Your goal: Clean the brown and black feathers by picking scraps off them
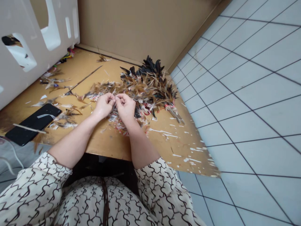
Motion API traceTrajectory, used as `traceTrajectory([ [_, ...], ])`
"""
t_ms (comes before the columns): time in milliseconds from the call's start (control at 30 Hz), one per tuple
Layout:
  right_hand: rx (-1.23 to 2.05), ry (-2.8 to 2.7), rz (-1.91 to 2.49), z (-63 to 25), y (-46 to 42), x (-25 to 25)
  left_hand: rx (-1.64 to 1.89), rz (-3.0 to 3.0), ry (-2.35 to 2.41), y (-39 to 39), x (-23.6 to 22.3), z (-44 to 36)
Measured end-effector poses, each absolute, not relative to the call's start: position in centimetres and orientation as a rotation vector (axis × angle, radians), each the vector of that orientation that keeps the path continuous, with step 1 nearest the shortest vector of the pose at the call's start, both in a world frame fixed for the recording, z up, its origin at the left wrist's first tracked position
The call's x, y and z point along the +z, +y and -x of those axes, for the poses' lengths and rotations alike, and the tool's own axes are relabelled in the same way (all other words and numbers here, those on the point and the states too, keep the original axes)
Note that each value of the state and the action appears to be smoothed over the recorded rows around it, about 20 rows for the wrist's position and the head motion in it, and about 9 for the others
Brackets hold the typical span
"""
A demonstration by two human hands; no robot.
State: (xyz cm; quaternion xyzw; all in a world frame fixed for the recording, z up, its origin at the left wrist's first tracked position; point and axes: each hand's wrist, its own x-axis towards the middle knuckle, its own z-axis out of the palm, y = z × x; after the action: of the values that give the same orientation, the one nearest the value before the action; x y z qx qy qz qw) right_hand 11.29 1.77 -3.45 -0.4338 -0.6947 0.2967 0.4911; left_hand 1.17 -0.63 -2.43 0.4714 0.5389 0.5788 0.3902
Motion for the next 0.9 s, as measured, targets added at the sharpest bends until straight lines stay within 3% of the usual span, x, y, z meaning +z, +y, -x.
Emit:
traceTrajectory([
  [233, 1.129, -1.420, 0.866, -11.1, 2.1, -2.8, 1.397, -0.851, 1.165, -1.2, -0.9, -1.2],
  [900, 1.090, -1.434, 0.820, -11.3, 2.0, -2.8, 1.352, -0.644, 1.050, -0.9, -0.8, -0.4],
])
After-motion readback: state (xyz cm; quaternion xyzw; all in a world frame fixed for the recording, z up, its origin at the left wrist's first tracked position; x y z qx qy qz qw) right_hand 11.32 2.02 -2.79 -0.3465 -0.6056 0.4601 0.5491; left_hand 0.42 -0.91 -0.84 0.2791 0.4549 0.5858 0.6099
